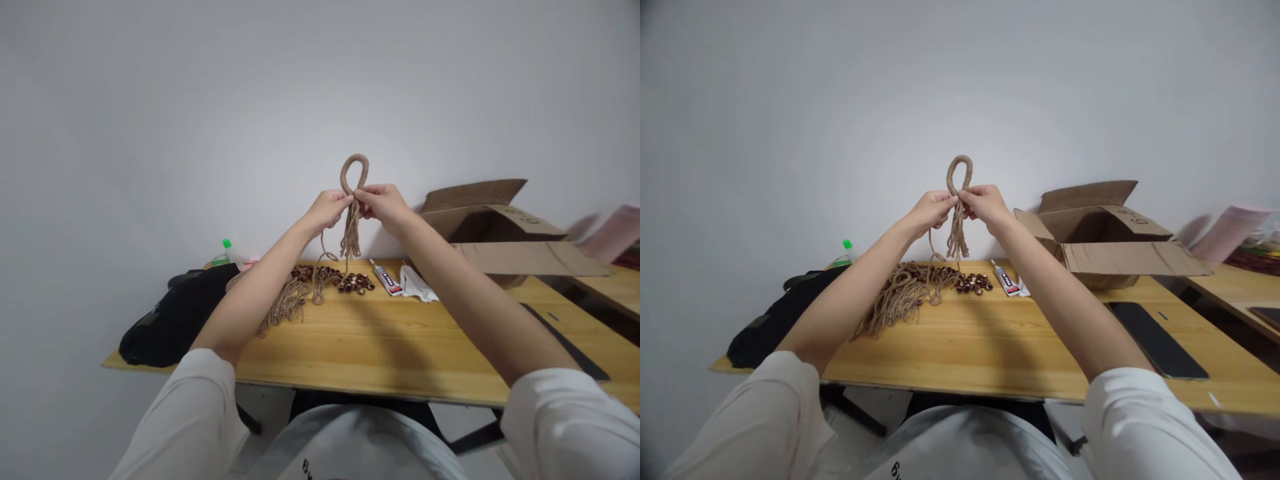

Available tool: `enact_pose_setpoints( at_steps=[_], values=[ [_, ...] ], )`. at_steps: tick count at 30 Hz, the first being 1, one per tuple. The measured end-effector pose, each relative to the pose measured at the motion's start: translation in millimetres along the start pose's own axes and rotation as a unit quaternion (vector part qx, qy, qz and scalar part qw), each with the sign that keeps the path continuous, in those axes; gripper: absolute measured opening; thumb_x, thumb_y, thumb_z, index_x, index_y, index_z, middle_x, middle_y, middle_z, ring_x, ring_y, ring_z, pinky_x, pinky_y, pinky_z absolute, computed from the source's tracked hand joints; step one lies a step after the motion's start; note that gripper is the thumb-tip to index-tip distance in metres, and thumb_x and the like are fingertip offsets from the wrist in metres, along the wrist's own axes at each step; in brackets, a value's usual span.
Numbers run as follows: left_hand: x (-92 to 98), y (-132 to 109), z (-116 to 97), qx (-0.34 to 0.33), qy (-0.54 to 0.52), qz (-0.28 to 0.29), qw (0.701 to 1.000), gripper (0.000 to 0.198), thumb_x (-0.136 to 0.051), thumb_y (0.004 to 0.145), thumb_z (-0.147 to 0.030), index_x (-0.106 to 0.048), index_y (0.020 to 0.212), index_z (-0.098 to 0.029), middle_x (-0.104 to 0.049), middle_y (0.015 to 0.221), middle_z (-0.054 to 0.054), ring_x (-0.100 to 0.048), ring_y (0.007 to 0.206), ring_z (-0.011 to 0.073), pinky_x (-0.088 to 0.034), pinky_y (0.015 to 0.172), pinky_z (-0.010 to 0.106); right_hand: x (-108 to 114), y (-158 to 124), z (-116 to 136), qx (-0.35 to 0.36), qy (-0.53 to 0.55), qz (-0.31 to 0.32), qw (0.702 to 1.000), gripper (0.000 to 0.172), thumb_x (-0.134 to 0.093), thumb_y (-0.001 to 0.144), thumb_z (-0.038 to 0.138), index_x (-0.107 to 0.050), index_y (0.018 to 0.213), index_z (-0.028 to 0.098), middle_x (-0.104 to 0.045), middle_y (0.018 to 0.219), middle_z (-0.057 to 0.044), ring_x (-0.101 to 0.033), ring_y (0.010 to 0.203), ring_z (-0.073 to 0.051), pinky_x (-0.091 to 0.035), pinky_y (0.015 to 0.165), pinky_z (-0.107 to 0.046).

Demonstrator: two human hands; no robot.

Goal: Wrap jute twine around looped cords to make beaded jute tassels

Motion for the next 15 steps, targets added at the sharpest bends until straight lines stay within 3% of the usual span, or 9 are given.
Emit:
enact_pose_setpoints(
  at_steps=[4,10,12,15],
  values=[
    [-2.5,-2,4,0.035,-0.047,0.032,0.998,0.024,-0.049,0.090,-0.026,-0.048,0.068,-0.017,-0.033,0.040,-0.009,-0.018,0.031,0.0022,-0.010,0.038,0.020,0,-2,-3,0.004,-0.003,-0.005,1.000,0.023,-0.067,0.078,0.013,-0.060,0.057,0.011,-0.051,0.040,0.002,-0.048,0.035,-0.006,-0.032,0.036,-0.016],
    [-5.4,-6,7,0.060,-0.021,0.012,0.998,0.025,-0.048,0.087,-0.023,-0.047,0.063,-0.017,-0.024,0.037,-0.011,-0.017,0.031,0.0038,-0.011,0.039,0.020,2,-4,-16,-0.011,0.016,0.001,1.000,0.025,-0.070,0.076,0.015,-0.057,0.055,0.012,-0.050,0.040,0.004,-0.048,0.036,-0.005,-0.033,0.037,-0.016],
    [-5.8,-6,10,0.038,0.004,0.005,0.999,0.024,-0.048,0.087,-0.023,-0.050,0.063,-0.016,-0.026,0.037,-0.010,-0.020,0.033,0.0048,-0.015,0.041,0.021,3,-5,-20,-0.020,0.025,0.005,0.999,0.027,-0.069,0.076,0.016,-0.054,0.054,0.012,-0.050,0.041,0.004,-0.048,0.036,-0.005,-0.033,0.038,-0.016],
    [-5.2,-6,13,-0.047,0.093,-0.004,0.995,0.025,-0.050,0.084,-0.021,-0.053,0.060,-0.015,-0.039,0.043,-0.006,-0.033,0.042,0.0069,-0.027,0.049,0.022,6,-9,-28,-0.028,0.038,0.017,0.999,0.028,-0.070,0.075,0.021,-0.053,0.054,0.013,-0.049,0.042,0.004,-0.047,0.037,-0.005,-0.033,0.040,-0.017]
  ],
)
Point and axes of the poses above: each hand's wrist, its own y-axis towards the middle knuckle, its own x-axis out of the back of the hand, z = x × y, the point moved 2 cm from there along y, towards the middle knuckle
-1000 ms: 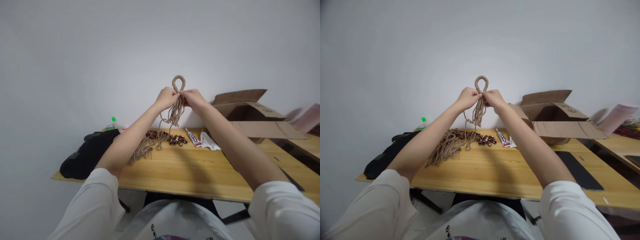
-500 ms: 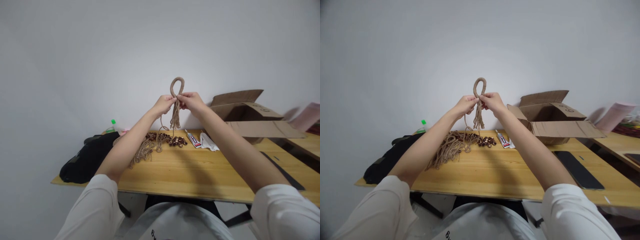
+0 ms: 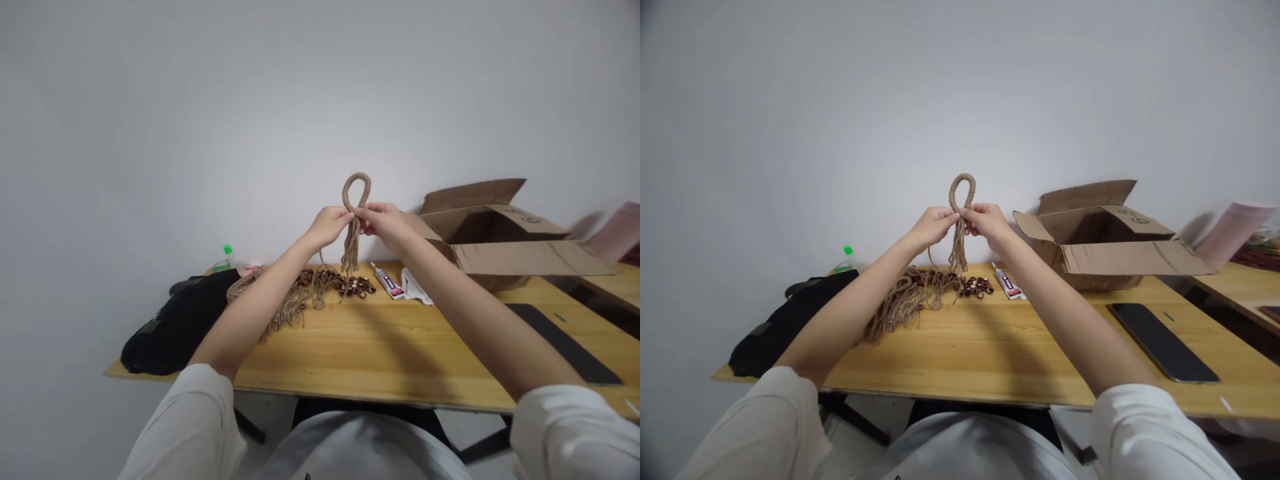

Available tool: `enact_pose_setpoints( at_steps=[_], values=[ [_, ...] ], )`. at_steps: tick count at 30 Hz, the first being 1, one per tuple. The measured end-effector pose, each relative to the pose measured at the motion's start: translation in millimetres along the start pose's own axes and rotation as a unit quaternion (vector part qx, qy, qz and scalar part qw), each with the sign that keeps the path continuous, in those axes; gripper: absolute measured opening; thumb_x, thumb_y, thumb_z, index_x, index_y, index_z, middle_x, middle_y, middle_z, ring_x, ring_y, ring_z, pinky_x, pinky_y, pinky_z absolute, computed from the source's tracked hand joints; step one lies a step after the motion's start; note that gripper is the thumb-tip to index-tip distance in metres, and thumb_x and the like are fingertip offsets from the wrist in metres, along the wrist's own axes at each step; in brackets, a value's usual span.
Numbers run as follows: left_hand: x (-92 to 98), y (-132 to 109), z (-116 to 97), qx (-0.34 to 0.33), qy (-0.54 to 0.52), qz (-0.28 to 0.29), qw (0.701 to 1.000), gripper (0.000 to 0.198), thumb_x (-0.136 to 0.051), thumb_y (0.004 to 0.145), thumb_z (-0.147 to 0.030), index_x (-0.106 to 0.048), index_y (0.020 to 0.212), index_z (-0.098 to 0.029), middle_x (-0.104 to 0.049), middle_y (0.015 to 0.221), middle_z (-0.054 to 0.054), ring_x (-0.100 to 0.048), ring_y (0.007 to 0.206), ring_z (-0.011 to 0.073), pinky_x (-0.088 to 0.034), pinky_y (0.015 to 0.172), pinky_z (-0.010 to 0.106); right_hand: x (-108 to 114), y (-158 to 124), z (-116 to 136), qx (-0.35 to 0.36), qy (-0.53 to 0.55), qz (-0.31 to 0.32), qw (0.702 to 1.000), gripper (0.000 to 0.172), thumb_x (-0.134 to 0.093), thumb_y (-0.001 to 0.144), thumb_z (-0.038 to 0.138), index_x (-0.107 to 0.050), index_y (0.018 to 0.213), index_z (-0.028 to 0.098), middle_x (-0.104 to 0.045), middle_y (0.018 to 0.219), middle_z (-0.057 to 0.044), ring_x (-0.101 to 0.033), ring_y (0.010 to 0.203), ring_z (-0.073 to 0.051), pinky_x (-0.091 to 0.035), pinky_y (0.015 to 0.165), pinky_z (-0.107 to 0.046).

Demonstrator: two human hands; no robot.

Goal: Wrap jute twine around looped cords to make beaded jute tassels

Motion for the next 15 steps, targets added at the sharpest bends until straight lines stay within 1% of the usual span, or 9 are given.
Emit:
enact_pose_setpoints(
  at_steps=[2,5,8,10,12,15],
  values=[
    [-0.1,-2,2,-0.055,0.057,0.002,0.997,0.024,-0.050,0.083,-0.021,-0.056,0.060,-0.013,-0.051,0.053,-0.003,-0.044,0.053,0.0092,-0.033,0.057,0.023,2,-4,-4,-0.003,0.008,0.009,1.000,0.028,-0.070,0.074,0.024,-0.053,0.055,0.014,-0.048,0.043,0.005,-0.047,0.038,-0.005,-0.032,0.040,-0.017],
    [-0.5,-9,5,-0.091,0.100,-0.001,0.991,0.025,-0.049,0.083,-0.024,-0.060,0.064,-0.013,-0.059,0.063,0.000,-0.051,0.066,0.0123,-0.037,0.066,0.024,3,-14,-8,0.018,0.008,0.016,1.000,0.025,-0.071,0.072,0.026,-0.056,0.058,0.014,-0.051,0.048,0.004,-0.049,0.044,-0.006,-0.033,0.043,-0.017],
    [-2.7,-17,6,-0.084,0.088,-0.024,0.992,0.023,-0.049,0.083,-0.025,-0.059,0.065,-0.014,-0.059,0.064,-0.001,-0.053,0.068,0.0128,-0.039,0.067,0.023,1,-26,-11,0.064,0.004,0.036,0.997,0.017,-0.074,0.068,0.027,-0.063,0.070,0.014,-0.059,0.062,0.003,-0.052,0.057,-0.006,-0.040,0.052,-0.017],
    [-6.0,-22,6,-0.071,0.061,-0.026,0.995,0.021,-0.050,0.081,-0.022,-0.057,0.063,-0.014,-0.057,0.062,-0.002,-0.052,0.066,0.0120,-0.039,0.066,0.023,-1,-34,-14,0.067,0.023,0.061,0.996,0.021,-0.075,0.066,0.029,-0.064,0.079,0.016,-0.061,0.070,0.002,-0.056,0.064,-0.008,-0.046,0.059,-0.020],
    [-10.0,-26,6,-0.048,0.013,-0.008,0.999,0.022,-0.051,0.080,-0.020,-0.054,0.059,-0.014,-0.052,0.056,-0.003,-0.048,0.058,0.0099,-0.039,0.062,0.022,-5,-41,-16,0.048,0.046,0.088,0.994,0.024,-0.073,0.069,0.032,-0.062,0.084,0.017,-0.062,0.073,0.002,-0.059,0.067,-0.010,-0.050,0.063,-0.024],
    [-13.9,-32,7,-0.016,-0.060,0.033,0.998,0.026,-0.049,0.082,-0.023,-0.049,0.057,-0.015,-0.043,0.049,-0.005,-0.040,0.048,0.0074,-0.035,0.054,0.021,-7,-47,-19,0.026,0.053,0.112,0.992,0.024,-0.069,0.075,0.034,-0.057,0.087,0.017,-0.063,0.073,0.001,-0.062,0.064,-0.012,-0.052,0.060,-0.026]
  ],
)
Point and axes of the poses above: each hand's wrist, its own y-axis towards the middle knuckle, its own x-axis out of the back of the hand, z = x × y, the point moved 2 cm from there along y, towards the middle knuckle
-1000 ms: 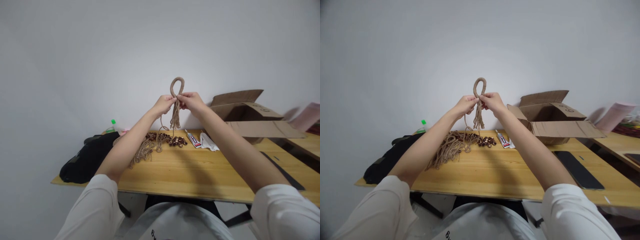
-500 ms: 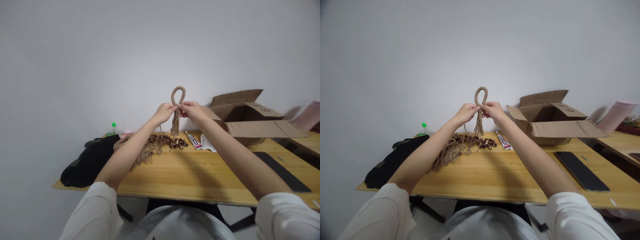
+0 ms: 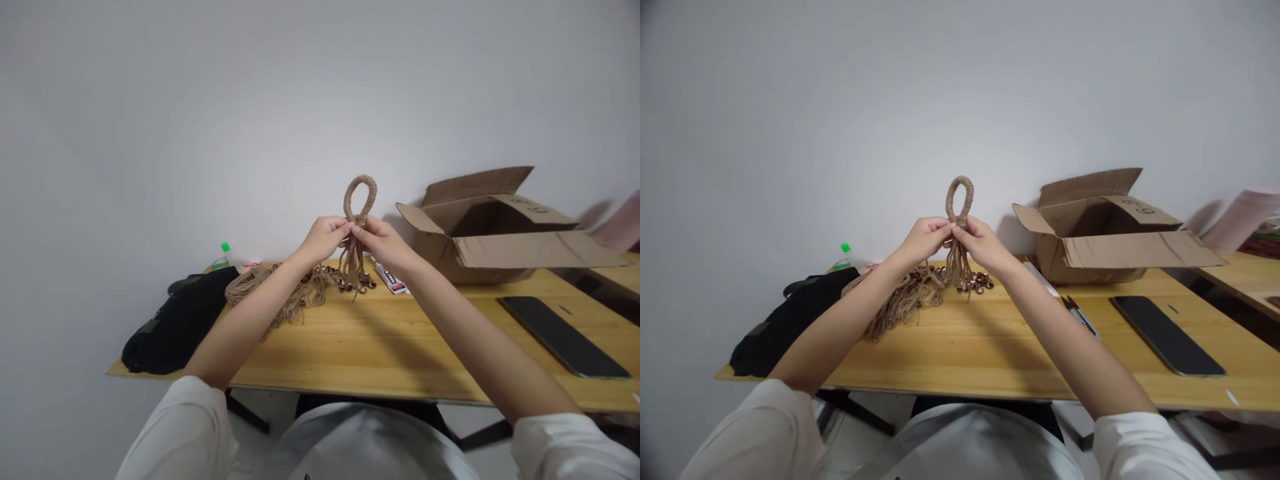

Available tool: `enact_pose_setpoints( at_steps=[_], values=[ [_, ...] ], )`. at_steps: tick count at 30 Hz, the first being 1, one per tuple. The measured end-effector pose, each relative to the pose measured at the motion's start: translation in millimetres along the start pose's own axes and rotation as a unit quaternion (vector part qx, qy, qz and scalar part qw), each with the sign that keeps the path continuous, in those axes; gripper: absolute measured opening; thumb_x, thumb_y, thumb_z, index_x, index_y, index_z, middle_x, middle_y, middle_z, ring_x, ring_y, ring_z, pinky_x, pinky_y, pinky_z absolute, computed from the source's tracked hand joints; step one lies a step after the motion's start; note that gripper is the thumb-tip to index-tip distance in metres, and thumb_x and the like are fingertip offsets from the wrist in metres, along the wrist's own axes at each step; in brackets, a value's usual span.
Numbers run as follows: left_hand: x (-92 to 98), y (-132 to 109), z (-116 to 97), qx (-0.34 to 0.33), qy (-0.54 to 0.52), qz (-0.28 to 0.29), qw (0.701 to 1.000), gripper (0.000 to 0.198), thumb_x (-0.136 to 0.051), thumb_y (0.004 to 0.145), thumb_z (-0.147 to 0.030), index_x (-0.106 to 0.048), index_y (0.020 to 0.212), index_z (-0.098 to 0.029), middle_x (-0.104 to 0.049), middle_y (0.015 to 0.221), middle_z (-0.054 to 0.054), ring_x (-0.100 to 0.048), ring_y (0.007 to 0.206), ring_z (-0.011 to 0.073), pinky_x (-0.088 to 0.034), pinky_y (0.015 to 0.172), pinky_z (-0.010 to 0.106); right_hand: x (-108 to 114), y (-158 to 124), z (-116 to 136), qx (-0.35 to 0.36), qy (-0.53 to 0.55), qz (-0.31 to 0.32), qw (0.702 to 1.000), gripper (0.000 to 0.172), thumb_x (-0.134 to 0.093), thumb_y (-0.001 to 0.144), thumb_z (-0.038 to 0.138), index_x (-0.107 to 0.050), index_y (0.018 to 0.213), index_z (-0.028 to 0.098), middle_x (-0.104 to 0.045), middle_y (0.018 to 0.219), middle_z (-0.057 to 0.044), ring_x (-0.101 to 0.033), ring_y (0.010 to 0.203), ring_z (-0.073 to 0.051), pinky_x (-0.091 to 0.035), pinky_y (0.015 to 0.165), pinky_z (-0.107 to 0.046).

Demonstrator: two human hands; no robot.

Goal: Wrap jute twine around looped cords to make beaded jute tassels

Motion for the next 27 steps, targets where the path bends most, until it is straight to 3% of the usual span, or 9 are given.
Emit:
enact_pose_setpoints(
  at_steps=[2,5,7,10,15,18,20,22,27],
  values=[
    [0.2,-4,1,-0.004,0.003,0.017,1.000,0.030,-0.048,0.084,-0.025,-0.048,0.056,-0.016,-0.044,0.049,-0.005,-0.041,0.046,0.0077,-0.036,0.053,0.022,0,-3,-2,-0.013,-0.002,0.009,1.000,0.023,-0.066,0.077,0.034,-0.054,0.088,0.018,-0.062,0.072,0.001,-0.061,0.058,-0.011,-0.052,0.057,-0.027],
    [2.9,-9,2,-0.032,0.091,0.018,0.995,0.030,-0.047,0.085,-0.026,-0.051,0.057,-0.015,-0.053,0.054,-0.001,-0.051,0.057,0.0113,-0.040,0.064,0.024,-1,-6,-6,-0.030,0.003,0.013,0.999,0.022,-0.063,0.080,0.035,-0.051,0.090,0.019,-0.059,0.063,0.003,-0.057,0.052,-0.010,-0.047,0.049,-0.023],
    [4.4,-12,3,-0.045,0.146,0.007,0.988,0.027,-0.048,0.084,-0.026,-0.055,0.061,-0.015,-0.059,0.061,0.000,-0.054,0.067,0.0136,-0.041,0.070,0.025,-2,-7,-9,-0.019,0.024,0.001,1.000,0.021,-0.063,0.080,0.033,-0.051,0.090,0.019,-0.052,0.055,0.007,-0.050,0.047,-0.008,-0.040,0.046,-0.019],
    [4.5,-15,3,-0.045,0.170,-0.008,0.984,0.026,-0.048,0.084,-0.028,-0.057,0.064,-0.015,-0.058,0.062,-0.001,-0.053,0.068,0.0140,-0.039,0.068,0.025,-6,-11,-12,-0.002,0.067,-0.027,0.997,0.020,-0.063,0.078,0.031,-0.051,0.087,0.018,-0.039,0.048,0.011,-0.034,0.040,-0.004,-0.031,0.043,-0.018],
    [2.1,-22,4,0.007,0.098,0.000,0.995,0.017,-0.056,0.081,-0.030,-0.062,0.083,-0.014,-0.051,0.057,-0.004,-0.038,0.050,0.0082,-0.030,0.051,0.023,-8,-16,-13,0.001,0.082,-0.072,0.994,0.019,-0.063,0.077,0.032,-0.051,0.080,0.018,-0.031,0.044,0.013,-0.026,0.038,-0.004,-0.025,0.042,-0.019],
    [-0.4,-27,6,0.071,-0.015,0.028,0.997,0.025,-0.061,0.080,-0.036,-0.057,0.094,-0.016,-0.034,0.046,-0.010,-0.022,0.038,0.0048,-0.017,0.043,0.022,-10,-20,-13,-0.006,0.110,-0.073,0.991,0.019,-0.065,0.076,0.031,-0.052,0.079,0.018,-0.033,0.045,0.012,-0.026,0.038,-0.003,-0.026,0.042,-0.019],
    [-1.6,-29,8,0.102,-0.066,0.030,0.992,0.027,-0.060,0.081,-0.042,-0.054,0.092,-0.018,-0.024,0.042,-0.013,-0.016,0.035,0.0043,-0.011,0.041,0.022,-12,-24,-12,-0.022,0.150,-0.065,0.986,0.017,-0.066,0.074,0.028,-0.053,0.077,0.017,-0.034,0.045,0.011,-0.026,0.039,-0.003,-0.025,0.041,-0.018],
    [-1.6,-30,9,0.100,-0.059,0.014,0.993,0.025,-0.059,0.081,-0.043,-0.053,0.088,-0.019,-0.023,0.042,-0.013,-0.016,0.035,0.0045,-0.010,0.041,0.022,-14,-27,-11,-0.043,0.193,-0.058,0.978,0.017,-0.067,0.073,0.025,-0.053,0.075,0.016,-0.033,0.046,0.011,-0.024,0.039,-0.002,-0.024,0.040,-0.017],
    [1.7,-32,2,0.008,0.107,-0.015,0.994,0.025,-0.062,0.076,-0.031,-0.053,0.059,-0.016,-0.035,0.048,-0.007,-0.027,0.045,0.0056,-0.020,0.046,0.023,-15,-35,-13,-0.104,0.214,-0.053,0.970,0.025,-0.071,0.072,0.027,-0.048,0.068,0.016,-0.028,0.045,0.012,-0.018,0.038,-0.001,-0.018,0.037,-0.015]
  ],
)
Point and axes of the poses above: each hand's wrist, its own y-axis towards the middle knuckle, its own x-axis out of the back of the hand, z = x × y, the point moved 2 cm from there along y, towards the middle knuckle
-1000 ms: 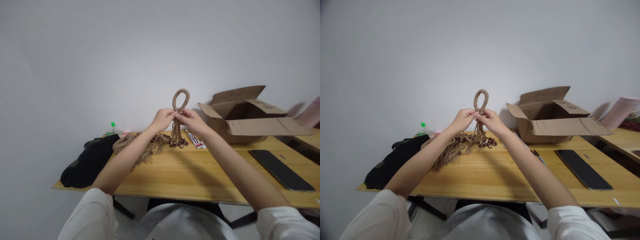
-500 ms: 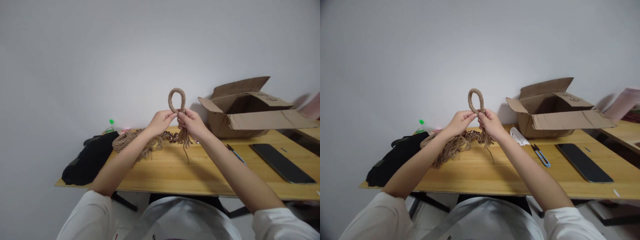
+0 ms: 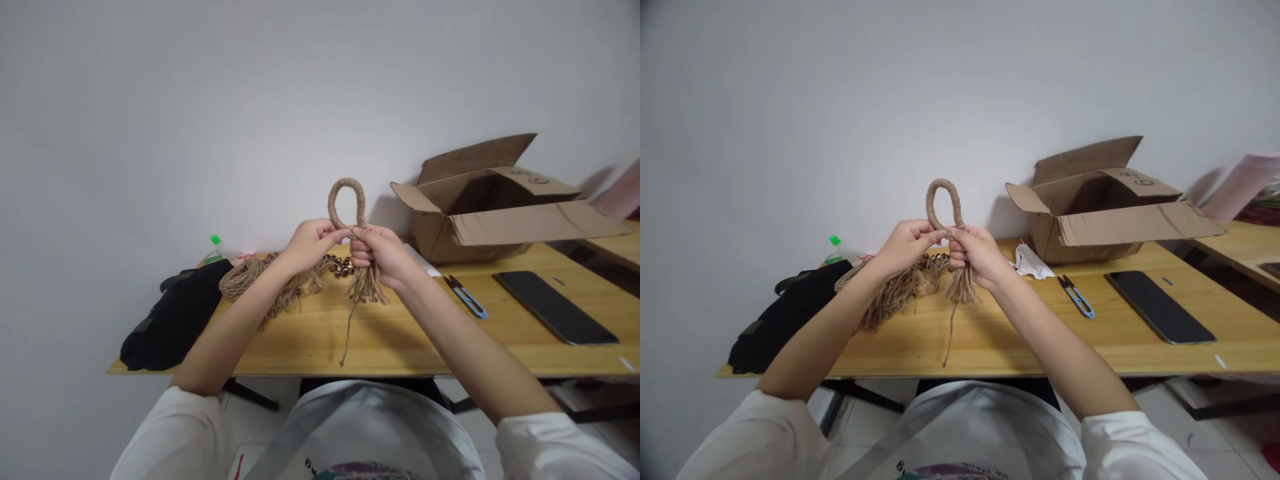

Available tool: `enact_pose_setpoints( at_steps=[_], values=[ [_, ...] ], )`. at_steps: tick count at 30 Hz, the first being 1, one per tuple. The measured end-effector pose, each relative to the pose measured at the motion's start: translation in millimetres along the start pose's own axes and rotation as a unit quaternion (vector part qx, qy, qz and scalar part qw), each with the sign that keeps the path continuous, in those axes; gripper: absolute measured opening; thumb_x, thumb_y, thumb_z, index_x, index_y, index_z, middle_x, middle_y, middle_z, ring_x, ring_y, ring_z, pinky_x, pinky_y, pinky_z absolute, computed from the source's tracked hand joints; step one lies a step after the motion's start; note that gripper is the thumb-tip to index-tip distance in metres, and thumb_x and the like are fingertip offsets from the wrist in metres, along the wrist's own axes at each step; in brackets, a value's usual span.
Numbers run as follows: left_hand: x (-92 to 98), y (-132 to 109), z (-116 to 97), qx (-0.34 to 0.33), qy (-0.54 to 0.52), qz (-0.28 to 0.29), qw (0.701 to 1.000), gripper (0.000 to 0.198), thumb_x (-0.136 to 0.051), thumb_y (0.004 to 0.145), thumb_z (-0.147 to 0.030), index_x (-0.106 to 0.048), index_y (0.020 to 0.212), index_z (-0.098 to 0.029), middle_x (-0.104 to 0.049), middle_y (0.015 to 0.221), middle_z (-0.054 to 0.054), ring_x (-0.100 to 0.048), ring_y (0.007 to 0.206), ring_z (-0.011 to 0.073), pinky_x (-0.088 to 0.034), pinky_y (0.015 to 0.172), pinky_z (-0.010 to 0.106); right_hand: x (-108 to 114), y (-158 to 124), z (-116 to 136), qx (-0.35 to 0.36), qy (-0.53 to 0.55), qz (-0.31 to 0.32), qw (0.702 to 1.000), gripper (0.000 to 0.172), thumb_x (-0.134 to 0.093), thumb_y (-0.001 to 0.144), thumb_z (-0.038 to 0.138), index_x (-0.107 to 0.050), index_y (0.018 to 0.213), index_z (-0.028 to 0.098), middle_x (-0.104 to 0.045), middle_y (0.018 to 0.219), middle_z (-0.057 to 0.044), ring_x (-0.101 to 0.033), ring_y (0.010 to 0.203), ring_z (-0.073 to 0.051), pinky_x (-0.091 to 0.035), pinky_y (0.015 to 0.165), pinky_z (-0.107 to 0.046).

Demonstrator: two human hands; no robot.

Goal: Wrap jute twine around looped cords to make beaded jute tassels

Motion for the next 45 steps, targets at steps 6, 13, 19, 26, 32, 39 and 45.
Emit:
enact_pose_setpoints(
  at_steps=[6,13,19,26,32,39,45],
  values=[
    [0.8,-13,-7,0.034,-0.004,0.075,0.997,0.021,-0.060,0.076,-0.028,-0.060,0.060,-0.013,-0.044,0.048,-0.005,-0.032,0.046,0.0063,-0.022,0.046,0.022,8,-10,-6,-0.038,-0.081,0.041,0.995,0.038,-0.076,0.067,0.042,-0.047,0.063,0.017,-0.029,0.043,0.011,-0.019,0.036,-0.001,-0.013,0.034,-0.013],
    [-14.3,-33,-14,0.097,-0.243,0.129,0.956,0.034,-0.067,0.074,-0.046,-0.056,0.068,-0.014,-0.032,0.039,-0.010,-0.021,0.033,0.0024,-0.013,0.036,0.019,-2,-33,-10,-0.005,0.038,0.031,0.999,0.037,-0.075,0.067,0.043,-0.051,0.063,0.016,-0.025,0.040,0.012,-0.013,0.034,0.000,-0.015,0.031,-0.013],
    [-23.0,-50,-15,0.071,-0.321,0.125,0.936,0.033,-0.065,0.078,-0.044,-0.054,0.068,-0.014,-0.026,0.040,-0.011,-0.020,0.032,0.0012,-0.013,0.035,0.018,-16,-53,-13,0.013,0.150,0.003,0.989,0.033,-0.077,0.066,0.034,-0.051,0.060,0.015,-0.019,0.040,0.013,-0.011,0.033,0.000,-0.017,0.029,-0.012],
    [-26.1,-55,-4,0.073,-0.328,0.142,0.931,0.035,-0.063,0.079,-0.046,-0.054,0.067,-0.015,-0.026,0.039,-0.010,-0.020,0.031,0.0017,-0.011,0.034,0.019,-14,-56,-19,-0.030,0.176,-0.003,0.984,0.030,-0.073,0.069,0.032,-0.051,0.058,0.015,-0.016,0.040,0.014,-0.008,0.033,-0.001,-0.017,0.028,-0.011],
    [-25.4,-57,6,0.061,-0.274,0.178,0.943,0.034,-0.058,0.083,-0.046,-0.051,0.069,-0.015,-0.030,0.045,-0.009,-0.025,0.037,0.0028,-0.017,0.037,0.019,-7,-51,-32,-0.038,0.159,-0.004,0.987,0.032,-0.075,0.066,0.034,-0.050,0.057,0.016,-0.020,0.038,0.013,-0.011,0.032,-0.001,-0.017,0.029,-0.012],
    [-18.8,-50,3,0.096,-0.218,0.253,0.937,0.033,-0.055,0.085,-0.044,-0.045,0.070,-0.016,-0.041,0.054,-0.006,-0.039,0.045,0.0046,-0.032,0.044,0.018,2,-42,-39,-0.019,0.096,-0.032,0.995,0.038,-0.075,0.065,0.040,-0.047,0.058,0.017,-0.023,0.038,0.013,-0.013,0.032,-0.001,-0.016,0.030,-0.013],
    [-26.7,-40,1,0.119,-0.173,0.180,0.961,0.028,-0.057,0.083,-0.041,-0.052,0.079,-0.014,-0.050,0.063,-0.003,-0.046,0.054,0.0061,-0.037,0.051,0.020,6,-33,-43,0.001,0.063,-0.074,0.995,0.045,-0.078,0.063,0.040,-0.038,0.056,0.019,-0.028,0.038,0.012,-0.017,0.032,0.000,-0.016,0.031,-0.013]
  ],
)
Point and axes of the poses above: each hand's wrist, its own y-axis towards the middle knuckle, its own x-axis out of the back of the hand, z = x × y, the point moved 2 cm from there along y, towards the middle knuckle
